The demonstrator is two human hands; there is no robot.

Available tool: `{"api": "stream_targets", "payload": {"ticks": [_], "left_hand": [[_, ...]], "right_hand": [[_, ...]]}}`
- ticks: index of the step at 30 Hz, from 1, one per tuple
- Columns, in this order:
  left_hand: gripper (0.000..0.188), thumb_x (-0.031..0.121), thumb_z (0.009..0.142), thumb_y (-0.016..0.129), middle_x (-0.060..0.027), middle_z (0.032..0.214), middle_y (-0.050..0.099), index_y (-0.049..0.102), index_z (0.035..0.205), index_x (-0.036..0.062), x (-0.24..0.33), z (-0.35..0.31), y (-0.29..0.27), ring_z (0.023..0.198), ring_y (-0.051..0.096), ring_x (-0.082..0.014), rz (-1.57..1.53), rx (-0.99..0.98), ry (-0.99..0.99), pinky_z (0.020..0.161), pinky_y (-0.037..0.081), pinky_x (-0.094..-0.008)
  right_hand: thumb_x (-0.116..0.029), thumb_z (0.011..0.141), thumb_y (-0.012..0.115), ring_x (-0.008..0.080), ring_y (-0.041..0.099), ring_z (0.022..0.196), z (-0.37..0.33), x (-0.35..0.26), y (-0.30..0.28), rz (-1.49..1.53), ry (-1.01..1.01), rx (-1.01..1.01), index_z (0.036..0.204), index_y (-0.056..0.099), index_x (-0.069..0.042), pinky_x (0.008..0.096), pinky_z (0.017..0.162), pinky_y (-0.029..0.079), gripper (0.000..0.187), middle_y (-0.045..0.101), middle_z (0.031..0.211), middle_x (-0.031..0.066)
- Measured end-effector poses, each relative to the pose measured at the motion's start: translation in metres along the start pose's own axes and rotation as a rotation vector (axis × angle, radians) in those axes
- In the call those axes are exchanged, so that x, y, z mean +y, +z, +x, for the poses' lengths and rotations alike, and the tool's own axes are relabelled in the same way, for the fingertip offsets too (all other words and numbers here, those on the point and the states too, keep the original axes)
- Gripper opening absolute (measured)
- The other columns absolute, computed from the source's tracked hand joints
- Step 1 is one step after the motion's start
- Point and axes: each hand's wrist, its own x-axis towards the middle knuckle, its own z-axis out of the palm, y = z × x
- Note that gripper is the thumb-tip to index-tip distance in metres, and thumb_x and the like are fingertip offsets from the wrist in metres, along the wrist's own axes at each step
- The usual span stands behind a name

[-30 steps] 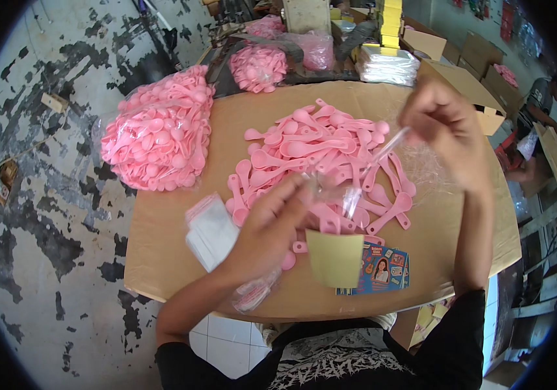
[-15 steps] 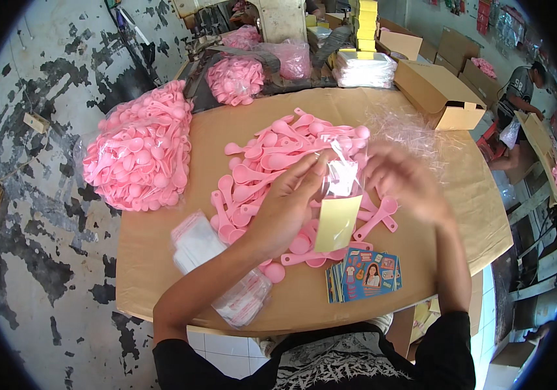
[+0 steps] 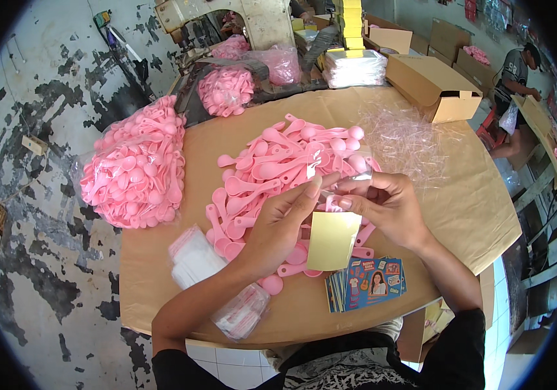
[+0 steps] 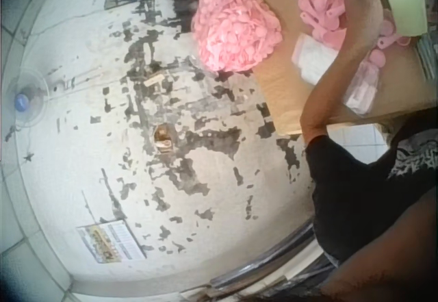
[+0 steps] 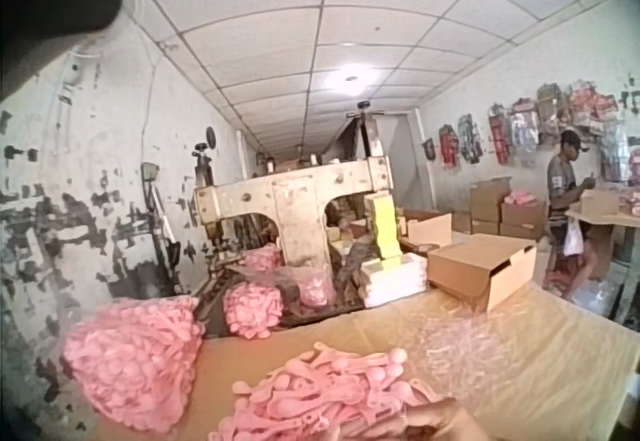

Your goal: The person packs pink plastic spoons and small printed cards into clear plastic bags. They pick up a spoon and a card, place them into a bag, and seal it. The process is repeated multiple times, with finished packages set aside on the table.

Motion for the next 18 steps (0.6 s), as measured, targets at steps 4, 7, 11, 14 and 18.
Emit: {"api": "stream_targets", "payload": {"ticks": [4, 7, 11, 14, 18], "left_hand": [[0.049, 0.034, 0.105, 0.037, -0.0125, 0.122, 0.059, 0.047, 0.135, -0.0035, 0.005, -0.004, 0.0, 0.104, 0.062, -0.0147, 0.221, 0.037, -0.058, 0.084, 0.055, -0.0296], [0.042, 0.029, 0.104, 0.042, -0.0112, 0.119, 0.062, 0.051, 0.133, -0.0009, 0.0, -0.003, -0.001, 0.104, 0.062, -0.0148, 0.077, -0.025, 0.032, 0.085, 0.054, -0.0288], [0.03, 0.01, 0.098, 0.055, -0.0103, 0.118, 0.062, 0.056, 0.126, -0.0016, 0.008, -0.002, -0.014, 0.105, 0.062, -0.0147, 0.282, -0.137, 0.177, 0.089, 0.051, -0.0286], [0.024, 0.011, 0.099, 0.054, -0.0082, 0.116, 0.063, 0.058, 0.119, -0.0006, 0.015, -0.002, -0.018, 0.102, 0.062, -0.012, 0.292, -0.131, 0.141, 0.086, 0.051, -0.0271], [0.017, 0.013, 0.1, 0.052, -0.0046, 0.106, 0.063, 0.058, 0.11, 0.0011, 0.023, -0.007, -0.02, 0.09, 0.06, -0.0079, 0.318, -0.138, 0.159, 0.077, 0.049, -0.0243]], "right_hand": [[-0.004, 0.087, 0.069, 0.0055, 0.063, 0.081, 0.002, -0.006, -0.013, -0.048, 0.015, -0.223, 0.108, 0.069, -0.001, 0.0208, 0.068, 0.053, 0.021, 0.071, 0.095, 0.0039], [-0.004, 0.088, 0.069, 0.0049, 0.062, 0.081, 0.002, -0.011, -0.014, -0.077, -0.007, -0.185, 0.108, 0.07, -0.001, 0.0202, 0.068, 0.052, 0.02, 0.07, 0.092, 0.0036], [-0.004, 0.088, 0.069, 0.0046, 0.061, 0.08, -0.002, -0.012, -0.007, -0.026, -0.019, -0.069, 0.107, 0.071, -0.003, 0.0204, 0.067, 0.05, 0.019, 0.07, 0.092, 0.0038], [0.001, 0.086, 0.067, 0.0073, 0.061, 0.076, 0.001, -0.004, -0.008, -0.159, -0.247, -0.051, 0.105, 0.072, -0.004, 0.0227, 0.065, 0.049, 0.02, 0.07, 0.09, 0.0053], [0.007, 0.08, 0.063, 0.0114, 0.062, 0.072, 0.004, -0.002, -0.014, -0.291, -0.442, -0.062, 0.102, 0.074, -0.005, 0.0261, 0.063, 0.049, 0.027, 0.07, 0.085, 0.0076]]}}
